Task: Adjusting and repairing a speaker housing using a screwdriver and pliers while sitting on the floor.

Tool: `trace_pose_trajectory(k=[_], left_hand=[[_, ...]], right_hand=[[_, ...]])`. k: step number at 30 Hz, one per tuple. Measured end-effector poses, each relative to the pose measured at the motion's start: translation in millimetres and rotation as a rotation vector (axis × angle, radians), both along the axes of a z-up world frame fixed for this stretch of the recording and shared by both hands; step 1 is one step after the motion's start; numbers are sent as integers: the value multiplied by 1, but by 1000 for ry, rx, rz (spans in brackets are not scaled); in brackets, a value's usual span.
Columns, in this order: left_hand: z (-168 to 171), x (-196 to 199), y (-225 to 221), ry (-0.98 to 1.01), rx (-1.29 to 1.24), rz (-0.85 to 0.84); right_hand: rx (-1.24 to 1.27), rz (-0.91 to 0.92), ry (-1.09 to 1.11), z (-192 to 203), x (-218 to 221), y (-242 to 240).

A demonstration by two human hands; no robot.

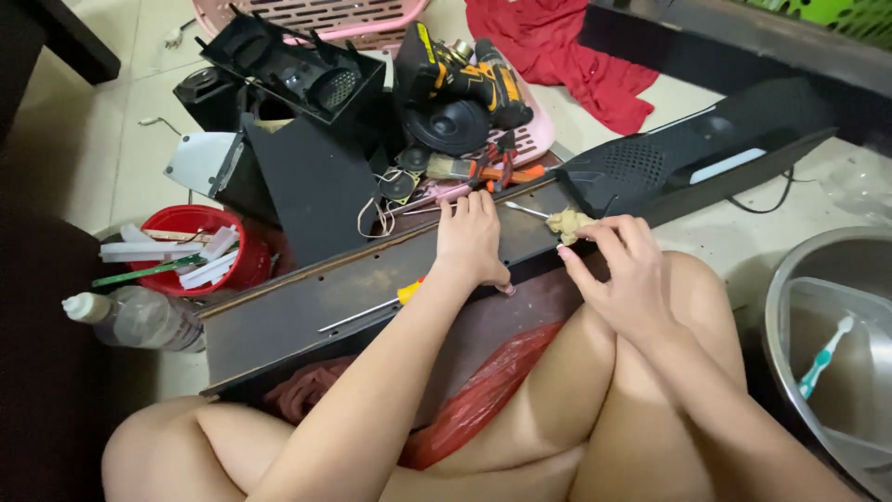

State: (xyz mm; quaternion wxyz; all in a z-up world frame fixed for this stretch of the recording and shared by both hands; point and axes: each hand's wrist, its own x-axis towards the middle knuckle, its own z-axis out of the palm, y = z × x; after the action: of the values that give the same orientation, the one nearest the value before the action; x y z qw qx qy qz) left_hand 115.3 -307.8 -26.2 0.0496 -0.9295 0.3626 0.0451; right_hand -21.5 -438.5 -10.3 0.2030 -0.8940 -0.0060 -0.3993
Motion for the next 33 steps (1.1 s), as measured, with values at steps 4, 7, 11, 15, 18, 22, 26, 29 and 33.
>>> trace_pose_trajectory(k=[4,7,11,15,18,22,26,29,33], left_hand=[[-16,6,-2,10,-54,22],[-20,9,-1,32,-128,43],[-18,0,6,6,-169,39],[-14,-7,22,-20,-178,11],[-17,-6,32,-14,-185,7],[-12,-8,51,-49,-210,-5],[-11,-12,67,-72,-232,-30],[-10,-11,71,-63,-239,-36],[-8,-9,74,-35,-232,-54]], right_hand=[[36,25,-10,-10,7,-7],[37,28,-14,-9,7,-8],[45,29,-20,-8,3,-7],[69,27,-18,-3,6,-3],[36,50,-35,-3,9,-2],[48,56,-38,0,7,1],[17,52,-56,-2,7,1],[-30,33,-49,-4,8,-1],[-112,20,-7,-7,8,-5]])
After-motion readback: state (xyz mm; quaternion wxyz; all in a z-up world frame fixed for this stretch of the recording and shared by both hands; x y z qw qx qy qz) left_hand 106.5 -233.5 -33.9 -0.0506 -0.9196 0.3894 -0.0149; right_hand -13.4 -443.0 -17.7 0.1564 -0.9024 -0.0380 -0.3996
